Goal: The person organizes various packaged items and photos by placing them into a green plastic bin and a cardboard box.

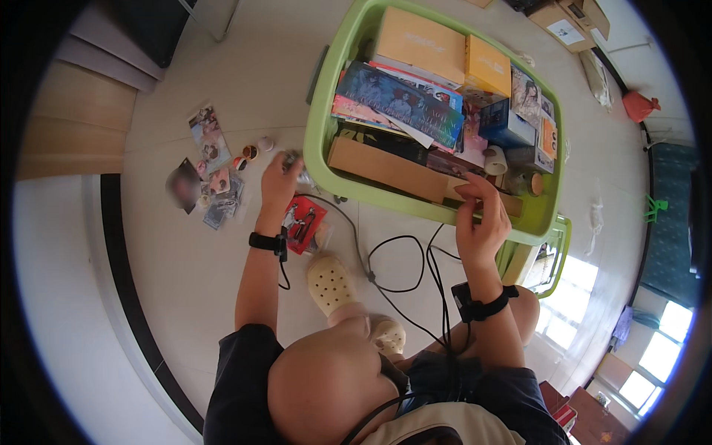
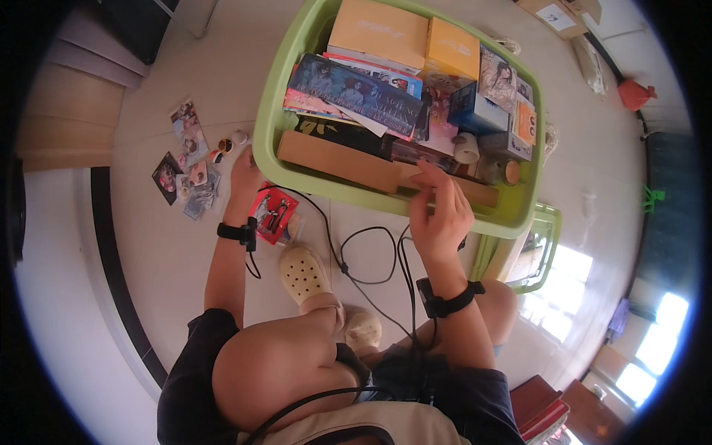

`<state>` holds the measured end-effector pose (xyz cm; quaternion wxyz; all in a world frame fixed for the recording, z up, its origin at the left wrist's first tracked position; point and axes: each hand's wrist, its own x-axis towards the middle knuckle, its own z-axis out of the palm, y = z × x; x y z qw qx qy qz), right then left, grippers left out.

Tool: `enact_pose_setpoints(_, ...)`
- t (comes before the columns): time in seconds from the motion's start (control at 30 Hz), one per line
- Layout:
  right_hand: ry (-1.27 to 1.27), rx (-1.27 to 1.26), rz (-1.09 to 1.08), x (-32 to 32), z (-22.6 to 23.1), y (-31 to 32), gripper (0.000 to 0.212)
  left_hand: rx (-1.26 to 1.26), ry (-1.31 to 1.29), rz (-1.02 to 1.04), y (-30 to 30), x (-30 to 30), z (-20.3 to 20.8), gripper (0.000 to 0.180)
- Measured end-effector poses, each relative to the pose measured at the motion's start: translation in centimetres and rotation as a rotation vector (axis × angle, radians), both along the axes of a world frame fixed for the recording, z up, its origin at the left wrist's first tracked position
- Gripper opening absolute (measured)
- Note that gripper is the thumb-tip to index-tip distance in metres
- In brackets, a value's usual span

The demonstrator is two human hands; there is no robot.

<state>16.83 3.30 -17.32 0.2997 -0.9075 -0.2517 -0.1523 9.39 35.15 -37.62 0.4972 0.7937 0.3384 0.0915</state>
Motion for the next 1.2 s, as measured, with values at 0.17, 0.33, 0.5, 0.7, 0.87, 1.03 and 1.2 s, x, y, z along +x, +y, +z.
enact_pose_setpoints(0.17, -0.008, 0.026, 0.027, -0.1, -0.1, 0.6, 0.038, 0.336, -0.269, -0.426, -0.9, -1.0, -2.6, 0.037)
enact_pose_setpoints(0.33, -0.050, 0.013, -0.005, 0.8, 0.3, 0.2, 0.036, 0.208, -0.098, -0.405, -2.3, 0.2, -2.4, 0.043)
enact_pose_setpoints(0.5, -0.001, 0.049, 0.064, 0.8, 1.0, -0.5, 0.027, 0.092, -0.324, 0.185, 1.3, -3.3, 2.7, 0.051)
enact_pose_setpoints(0.7, 0.296, 0.338, 0.121, -0.5, 2.5, 2.5, 0.028, -0.150, -0.432, 0.287, 5.4, -4.0, 11.3, 0.050)
enact_pose_setpoints(0.87, 0.233, 0.276, 0.155, -1.7, 2.6, 3.0, 0.030, 0.094, -0.053, 0.225, 5.1, -2.3, 4.6, 0.052)
enact_pose_setpoints(1.03, 0.249, 0.288, 0.004, -0.9, 2.0, 0.0, 0.029, 0.105, 0.167, 0.223, 9.0, -4.3, -2.8, 0.050)
enact_pose_setpoints(1.2, 0.225, 0.324, -0.113, 0.4, 1.0, -1.4, 0.034, 0.317, -0.012, 0.000, 6.6, -2.0, -4.2, 0.039)
